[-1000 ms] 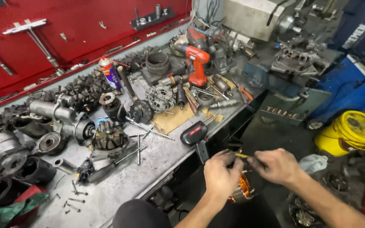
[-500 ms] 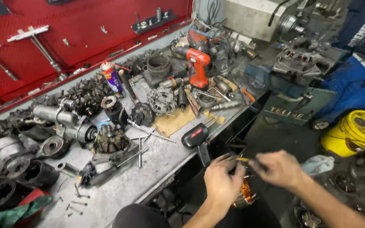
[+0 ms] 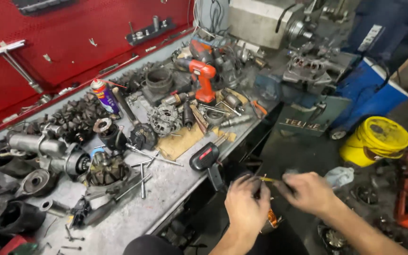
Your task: The person holds a motor stator with copper windings and uses a yellow-handled tool to scrape and clean the wire ends. The person rotates the stator to access different sections while working on the windings.
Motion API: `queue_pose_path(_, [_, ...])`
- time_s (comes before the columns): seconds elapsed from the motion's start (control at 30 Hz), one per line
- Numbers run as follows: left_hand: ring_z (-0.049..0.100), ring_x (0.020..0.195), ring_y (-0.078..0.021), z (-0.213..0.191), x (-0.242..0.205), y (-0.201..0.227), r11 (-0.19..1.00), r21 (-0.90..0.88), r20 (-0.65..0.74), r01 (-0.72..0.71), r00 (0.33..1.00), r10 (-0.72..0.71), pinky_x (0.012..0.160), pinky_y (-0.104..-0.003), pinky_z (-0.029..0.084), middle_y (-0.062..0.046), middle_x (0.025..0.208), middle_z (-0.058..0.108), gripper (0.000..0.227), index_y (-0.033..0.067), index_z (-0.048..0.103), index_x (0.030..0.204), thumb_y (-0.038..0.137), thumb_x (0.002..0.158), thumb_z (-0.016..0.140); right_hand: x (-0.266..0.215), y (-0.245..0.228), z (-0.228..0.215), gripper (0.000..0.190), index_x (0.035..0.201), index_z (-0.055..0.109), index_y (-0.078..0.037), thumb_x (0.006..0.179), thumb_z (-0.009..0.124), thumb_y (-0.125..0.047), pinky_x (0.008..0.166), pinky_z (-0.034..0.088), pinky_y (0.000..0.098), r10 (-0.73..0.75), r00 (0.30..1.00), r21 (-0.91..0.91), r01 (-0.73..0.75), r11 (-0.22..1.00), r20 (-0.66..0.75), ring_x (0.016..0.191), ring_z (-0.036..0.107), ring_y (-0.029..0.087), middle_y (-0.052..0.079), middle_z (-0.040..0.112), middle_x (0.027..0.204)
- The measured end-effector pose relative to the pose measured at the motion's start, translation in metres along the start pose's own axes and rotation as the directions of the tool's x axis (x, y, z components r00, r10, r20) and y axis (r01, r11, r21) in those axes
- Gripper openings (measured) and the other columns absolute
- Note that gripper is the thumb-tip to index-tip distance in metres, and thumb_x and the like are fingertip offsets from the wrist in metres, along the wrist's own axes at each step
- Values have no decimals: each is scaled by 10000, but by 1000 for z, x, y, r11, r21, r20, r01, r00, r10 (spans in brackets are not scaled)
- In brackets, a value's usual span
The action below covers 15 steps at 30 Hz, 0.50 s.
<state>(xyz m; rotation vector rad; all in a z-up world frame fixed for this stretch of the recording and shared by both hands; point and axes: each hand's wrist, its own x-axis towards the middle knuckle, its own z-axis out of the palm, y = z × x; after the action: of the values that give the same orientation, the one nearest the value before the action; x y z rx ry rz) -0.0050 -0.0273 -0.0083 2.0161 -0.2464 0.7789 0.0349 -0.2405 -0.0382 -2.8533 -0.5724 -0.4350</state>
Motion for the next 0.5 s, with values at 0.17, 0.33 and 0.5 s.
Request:
queue_pose_path(0.17, [699, 905, -270, -12, 23, -10, 1000, -24, 270, -16, 963, 22, 761, -351, 568, -19, 965, 788, 161, 98, 780, 898, 174, 801, 676, 16, 46, -24, 471, 758, 695, -128, 929, 550, -542, 583, 519, 490, 473, 876, -111, -463, 879, 95, 604, 642, 404, 156, 693, 641])
queue_pose_path(0.33, [626, 948, -229, -24, 33, -26, 995, -61, 558, -79, 824, 100, 853, -376, 446, 27, 974, 746, 175, 152, 796, 906, 267, 858, 673, -11, 43, -38, 309, 802, 724, -62, 936, 606, -314, 531, 423, 461, 354, 935, 158, -350, 923, 1, 488, 560, 386, 171, 665, 573])
queue_pose_path(0.5, [682, 838, -233, -28, 33, -28, 915, -396, 658, 73, 717, 228, 731, -306, 542, -83, 1041, 720, 258, 49, 746, 1073, 115, 825, 715, -44, 43, -16, 346, 1123, 700, 37, 984, 563, -249, 639, 522, 390, 516, 832, 400, -552, 732, 204, 608, 630, 276, 137, 788, 821])
